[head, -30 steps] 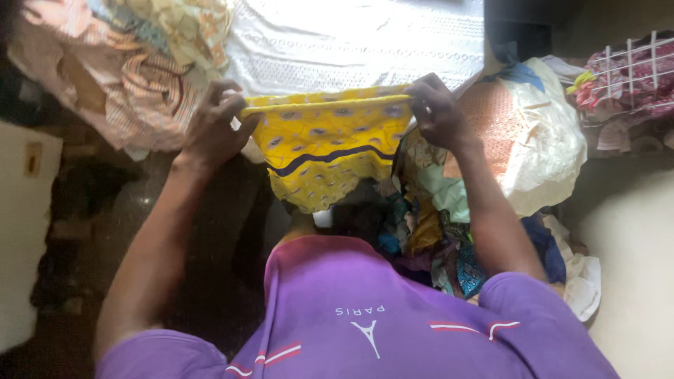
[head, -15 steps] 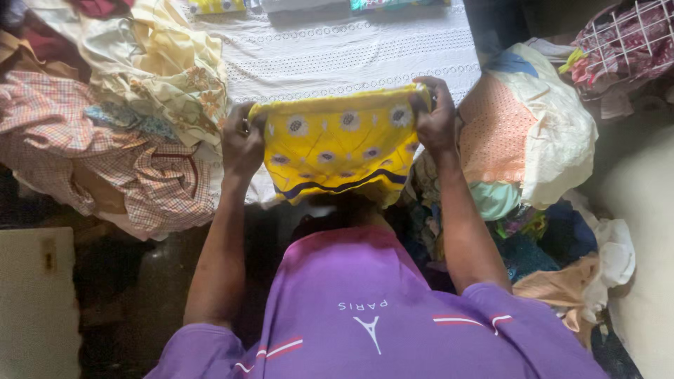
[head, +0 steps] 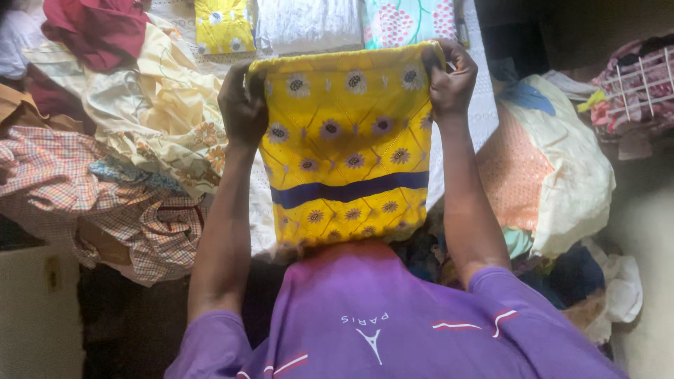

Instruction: The person folds a yellow patterned garment and a cream-colored piece of fabric by hand on a table, adding them to a stack of folded items.

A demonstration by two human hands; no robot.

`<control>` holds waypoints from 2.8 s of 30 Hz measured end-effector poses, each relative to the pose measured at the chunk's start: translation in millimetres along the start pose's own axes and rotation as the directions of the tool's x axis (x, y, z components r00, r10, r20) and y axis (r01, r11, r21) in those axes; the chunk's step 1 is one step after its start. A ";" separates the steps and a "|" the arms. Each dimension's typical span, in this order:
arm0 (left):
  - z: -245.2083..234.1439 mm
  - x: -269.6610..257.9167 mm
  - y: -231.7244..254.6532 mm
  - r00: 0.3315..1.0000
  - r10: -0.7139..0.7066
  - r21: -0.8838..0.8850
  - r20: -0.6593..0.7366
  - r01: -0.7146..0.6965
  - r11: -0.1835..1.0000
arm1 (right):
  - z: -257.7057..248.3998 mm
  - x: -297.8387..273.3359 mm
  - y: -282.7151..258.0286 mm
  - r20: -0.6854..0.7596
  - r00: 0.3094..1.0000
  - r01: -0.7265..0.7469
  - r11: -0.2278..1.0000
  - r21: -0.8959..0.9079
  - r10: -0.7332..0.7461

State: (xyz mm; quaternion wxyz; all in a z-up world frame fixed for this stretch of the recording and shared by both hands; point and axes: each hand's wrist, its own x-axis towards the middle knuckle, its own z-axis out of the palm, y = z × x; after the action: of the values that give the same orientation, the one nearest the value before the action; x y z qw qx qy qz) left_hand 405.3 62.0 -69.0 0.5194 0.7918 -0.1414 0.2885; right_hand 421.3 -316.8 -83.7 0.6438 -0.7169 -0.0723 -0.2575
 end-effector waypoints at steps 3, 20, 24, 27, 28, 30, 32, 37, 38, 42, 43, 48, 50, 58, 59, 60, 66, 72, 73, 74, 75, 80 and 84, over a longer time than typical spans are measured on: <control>30.7 31.9 -53.6 0.997 -0.071 -0.022 -0.002 0.071 0.997 | 16.8 46.1 63.2 -0.007 0.993 -0.118 0.992 0.034 0.118; 152.7 -9.1 -319.2 0.567 -0.822 0.099 0.049 0.816 0.569 | 80.1 53.7 327.8 -0.006 0.946 -0.272 0.782 -0.561 0.325; 152.7 -6.2 -298.6 0.535 -0.843 0.218 0.057 0.817 0.533 | 86.1 49.9 305.2 0.010 0.952 -0.252 0.798 -0.548 0.307; 150.3 -10.6 -292.2 0.678 -0.733 0.145 0.058 0.721 0.678 | 89.6 42.7 287.2 0.061 0.952 -0.225 0.819 -0.529 0.301; 151.2 -12.6 -289.7 0.755 -0.656 0.256 0.015 0.631 0.732 | 92.1 40.5 281.3 0.076 0.957 -0.197 0.818 -0.540 0.280; 157.6 -22.9 -278.3 0.885 -0.464 0.472 -0.031 0.422 0.774 | 97.4 34.6 268.7 0.119 0.979 -0.067 0.813 -0.578 0.166; 171.7 -32.5 -264.3 0.929 -0.363 0.475 0.075 0.287 0.832 | 104.4 25.9 255.8 0.187 0.982 0.135 0.771 -0.623 -0.021; 201.7 -58.2 -231.7 0.904 -0.174 0.410 0.390 -0.002 0.912 | 136.1 -11.1 232.8 0.556 0.831 0.260 0.868 -0.424 0.023; 204.0 -61.4 -228.0 0.892 -0.128 0.398 0.433 -0.061 0.915 | 138.4 -17.2 229.4 0.617 0.787 0.293 0.877 -0.381 0.005; 200.8 -71.9 -216.3 0.844 -0.225 0.516 0.488 -0.071 0.854 | 129.2 -33.8 214.2 0.751 0.654 0.368 0.830 -0.419 0.089; 195.5 -71.3 -214.4 0.829 -0.241 0.505 0.505 -0.057 0.861 | 123.3 -34.8 210.0 0.754 0.639 0.376 0.792 -0.481 0.154; 148.2 -56.8 -205.7 0.722 -0.335 0.520 0.606 -0.041 0.853 | 66.9 -16.2 197.0 0.723 0.616 0.317 0.743 -0.590 0.311; 130.1 -48.9 -208.4 0.709 -0.302 0.529 0.637 -0.116 0.841 | 48.9 -8.0 200.9 0.680 0.637 0.325 0.673 -0.664 0.364; 144.2 -87.3 -216.5 0.796 -0.256 0.560 0.548 -0.121 0.820 | 45.6 -40.8 229.5 0.541 0.723 0.283 0.530 -0.799 0.429; 154.1 -100.1 -213.3 0.810 -0.222 0.558 0.543 -0.150 0.816 | 53.0 -51.7 232.0 0.567 0.745 0.296 0.586 -0.754 0.353; 162.3 -114.2 -208.0 0.821 -0.191 0.557 0.538 -0.177 0.811 | 61.9 -65.9 232.4 0.587 0.762 0.310 0.639 -0.703 0.276; 188.6 -169.5 -165.5 0.775 -0.327 0.499 0.541 0.017 0.866 | 121.2 -145.1 200.0 0.633 0.744 0.260 0.781 -0.568 0.213; 125.1 -174.7 -156.9 0.600 -0.503 0.673 0.622 -0.080 0.735 | 76.9 -127.0 142.1 0.666 0.632 0.256 0.704 -0.663 0.396; 110.4 -176.2 -158.1 0.633 -0.462 0.662 0.622 -0.109 0.742 | 64.7 -122.4 137.8 0.623 0.646 0.237 0.659 -0.714 0.442; 94.6 -177.8 -159.8 0.665 -0.421 0.654 0.617 -0.135 0.744 | 53.8 -117.8 136.7 0.580 0.657 0.218 0.614 -0.759 0.483; 83.0 -179.2 -160.3 0.695 -0.380 0.646 0.611 -0.161 0.746 | 44.4 -114.6 137.7 0.534 0.666 0.199 0.566 -0.800 0.521; 52.9 -179.4 -151.0 0.579 -0.631 0.780 0.517 -0.016 0.625 | 22.0 -119.6 156.4 0.422 0.738 0.165 0.465 -0.870 0.526; 66.4 -186.0 -139.5 0.634 -0.638 0.816 0.436 0.020 0.577 | 27.0 -136.0 161.8 0.392 0.791 0.173 0.443 -0.880 0.470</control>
State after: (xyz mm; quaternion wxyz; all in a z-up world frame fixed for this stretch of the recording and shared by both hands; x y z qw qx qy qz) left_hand 351.2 46.5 -304.2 0.0979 0.9883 -0.0283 -0.1133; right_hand 382.7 -285.9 -291.0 0.1390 -0.9879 -0.0554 0.0411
